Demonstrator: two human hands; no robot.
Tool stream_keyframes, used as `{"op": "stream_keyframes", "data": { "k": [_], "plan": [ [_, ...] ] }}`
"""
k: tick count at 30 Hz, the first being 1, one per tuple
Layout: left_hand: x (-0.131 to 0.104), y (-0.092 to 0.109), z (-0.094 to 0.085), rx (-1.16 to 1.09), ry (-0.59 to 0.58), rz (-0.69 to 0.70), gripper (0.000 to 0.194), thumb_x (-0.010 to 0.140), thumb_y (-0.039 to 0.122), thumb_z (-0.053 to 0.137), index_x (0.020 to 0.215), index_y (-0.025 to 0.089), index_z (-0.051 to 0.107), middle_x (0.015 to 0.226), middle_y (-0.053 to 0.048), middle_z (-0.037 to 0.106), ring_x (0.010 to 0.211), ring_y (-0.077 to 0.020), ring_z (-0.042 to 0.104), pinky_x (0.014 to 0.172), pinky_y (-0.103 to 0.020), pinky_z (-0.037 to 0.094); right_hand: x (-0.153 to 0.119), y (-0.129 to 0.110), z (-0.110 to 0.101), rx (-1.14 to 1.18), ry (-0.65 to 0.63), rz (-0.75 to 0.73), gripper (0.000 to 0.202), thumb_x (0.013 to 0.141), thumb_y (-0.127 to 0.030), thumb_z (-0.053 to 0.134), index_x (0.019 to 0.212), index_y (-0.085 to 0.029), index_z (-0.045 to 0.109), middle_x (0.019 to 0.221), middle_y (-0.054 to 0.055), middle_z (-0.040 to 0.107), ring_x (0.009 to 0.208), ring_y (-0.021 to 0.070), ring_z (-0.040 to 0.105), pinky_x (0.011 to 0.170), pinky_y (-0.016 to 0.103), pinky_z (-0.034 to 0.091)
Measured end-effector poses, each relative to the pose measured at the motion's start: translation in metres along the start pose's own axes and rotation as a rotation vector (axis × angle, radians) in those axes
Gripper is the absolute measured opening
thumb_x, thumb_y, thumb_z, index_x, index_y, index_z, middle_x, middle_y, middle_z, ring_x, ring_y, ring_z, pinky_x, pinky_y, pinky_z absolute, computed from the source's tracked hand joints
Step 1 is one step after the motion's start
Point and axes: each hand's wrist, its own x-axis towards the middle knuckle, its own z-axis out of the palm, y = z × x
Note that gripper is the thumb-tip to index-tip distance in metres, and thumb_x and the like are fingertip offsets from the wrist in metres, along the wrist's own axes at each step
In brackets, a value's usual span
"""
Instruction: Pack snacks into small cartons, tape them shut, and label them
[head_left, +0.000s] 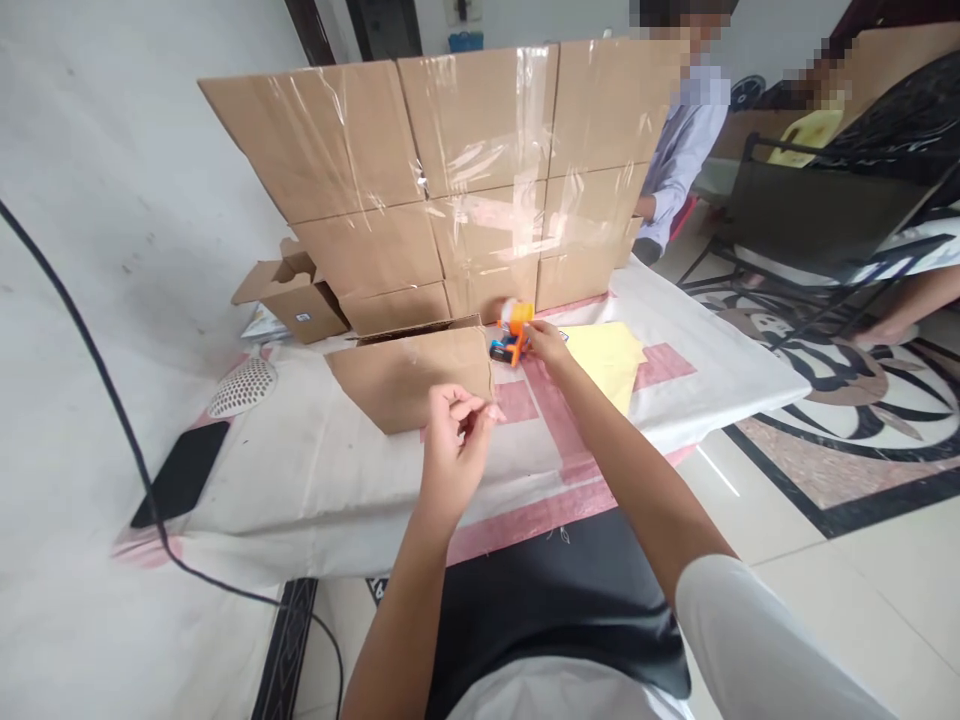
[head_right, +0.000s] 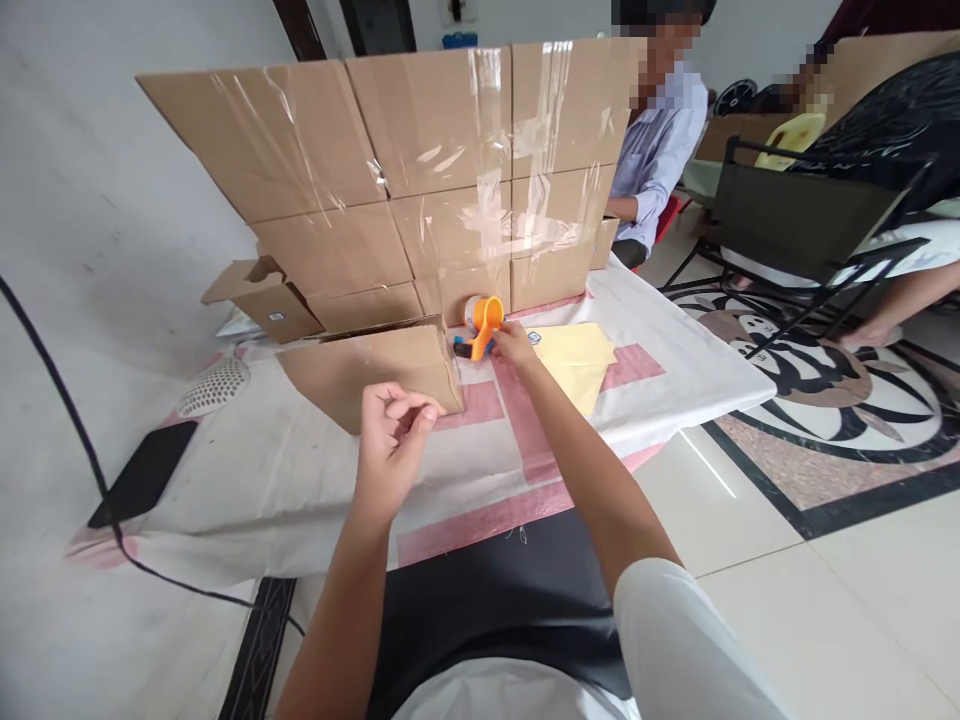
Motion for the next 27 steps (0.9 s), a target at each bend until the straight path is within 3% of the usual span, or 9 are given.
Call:
{"op": "stream_keyframes", "data": {
  "k": [4, 8, 10, 15, 18, 20, 22, 24, 27],
  "plan": [
    [0.006, -0.003, -0.01, -0.03, -0.041, 0.079, 0.018, 0.102, 0.025, 0.056, 0.106, 0.027, 0.038, 0.098, 0.001, 0.067, 0.085, -0.0109, 0.064, 0.074, -0.025, 0.046, -0.036, -0.014, -0.018, -0.037, -0.128, -0.009, 0.016, 0.084, -0.024, 0.074, 0.098, -0.017, 0.073, 0.089, 0.004, 0.072, 0.073, 0.0145, 0.063, 0.065, 0.026, 0.048],
    [0.004, -0.001, -0.015, 0.016, -0.098, 0.11, 0.017, 0.104, 0.026, 0.055, 0.108, 0.027, 0.038, 0.098, 0.0, 0.066, 0.087, -0.0113, 0.064, 0.075, -0.025, 0.046, -0.099, -0.048, -0.041, -0.004, -0.636, -0.084, 0.039, 0.09, -0.056, 0.068, 0.092, -0.017, 0.077, 0.096, 0.008, 0.074, 0.072, 0.0155, 0.064, 0.064, 0.028, 0.047],
    [0.002, 0.0, -0.015, 0.036, -0.125, 0.097, 0.018, 0.103, 0.028, 0.055, 0.107, 0.027, 0.038, 0.1, -0.001, 0.067, 0.087, -0.0119, 0.064, 0.075, -0.026, 0.047, -0.123, -0.064, -0.04, -0.019, -0.764, -0.147, 0.043, 0.09, -0.059, 0.068, 0.089, -0.018, 0.077, 0.088, 0.006, 0.073, 0.07, 0.0151, 0.061, 0.063, 0.028, 0.046],
    [-0.005, 0.001, -0.018, 0.083, -0.124, 0.024, 0.023, 0.102, 0.033, 0.057, 0.111, 0.027, 0.037, 0.101, -0.002, 0.073, 0.08, -0.0124, 0.066, 0.069, -0.026, 0.048, -0.132, -0.084, -0.023, -0.174, -0.685, -0.429, 0.022, 0.089, -0.036, 0.072, 0.075, -0.019, 0.069, 0.074, 0.0, 0.065, 0.066, 0.0132, 0.054, 0.062, 0.028, 0.041],
    [0.0, 0.001, -0.033, 0.256, 0.008, 0.032, 0.04, 0.1, 0.036, 0.061, 0.131, 0.028, 0.037, 0.113, -0.007, 0.077, 0.071, -0.0132, 0.068, 0.067, -0.029, 0.052, -0.113, -0.097, -0.018, -0.321, -0.581, -0.62, 0.016, 0.09, -0.024, 0.064, 0.075, -0.018, 0.068, 0.076, 0.001, 0.068, 0.066, 0.0134, 0.055, 0.064, 0.029, 0.04],
    [0.014, -0.001, -0.049, 0.514, 0.168, 0.149, 0.051, 0.099, 0.035, 0.061, 0.143, 0.026, 0.037, 0.128, -0.012, 0.074, 0.092, -0.0195, 0.074, 0.08, -0.035, 0.057, -0.097, -0.11, -0.016, -0.374, -0.461, -0.71, 0.016, 0.091, -0.022, 0.062, 0.076, -0.018, 0.068, 0.079, 0.002, 0.069, 0.07, 0.0147, 0.057, 0.069, 0.03, 0.041],
    [0.036, -0.004, -0.068, 0.814, 0.219, 0.305, 0.055, 0.099, 0.036, 0.059, 0.149, 0.022, 0.042, 0.151, -0.017, 0.059, 0.136, -0.03, 0.061, 0.109, -0.047, 0.05, -0.085, -0.124, -0.012, -0.417, -0.422, -0.748, 0.015, 0.092, -0.023, 0.063, 0.078, -0.017, 0.067, 0.081, 0.003, 0.069, 0.074, 0.0162, 0.058, 0.072, 0.03, 0.041],
    [0.06, -0.01, -0.084, 1.051, 0.123, 0.375, 0.059, 0.1, 0.041, 0.055, 0.154, 0.019, 0.045, 0.168, -0.014, 0.038, 0.158, -0.0366, 0.032, 0.127, -0.06, 0.027, -0.076, -0.134, -0.001, -0.461, -0.484, -0.761, 0.014, 0.093, -0.025, 0.063, 0.081, -0.017, 0.067, 0.083, 0.004, 0.069, 0.077, 0.0175, 0.059, 0.073, 0.031, 0.041],
    [0.087, -0.022, -0.099, 1.194, -0.012, 0.325, 0.062, 0.104, 0.046, 0.043, 0.159, 0.018, 0.043, 0.169, -0.01, 0.035, 0.159, -0.0359, 0.03, 0.129, -0.063, 0.018, -0.068, -0.137, 0.025, -0.5, -0.62, -0.764, 0.015, 0.095, -0.026, 0.059, 0.084, -0.017, 0.064, 0.085, 0.004, 0.067, 0.08, 0.0183, 0.058, 0.075, 0.031, 0.042]
  ]
}}
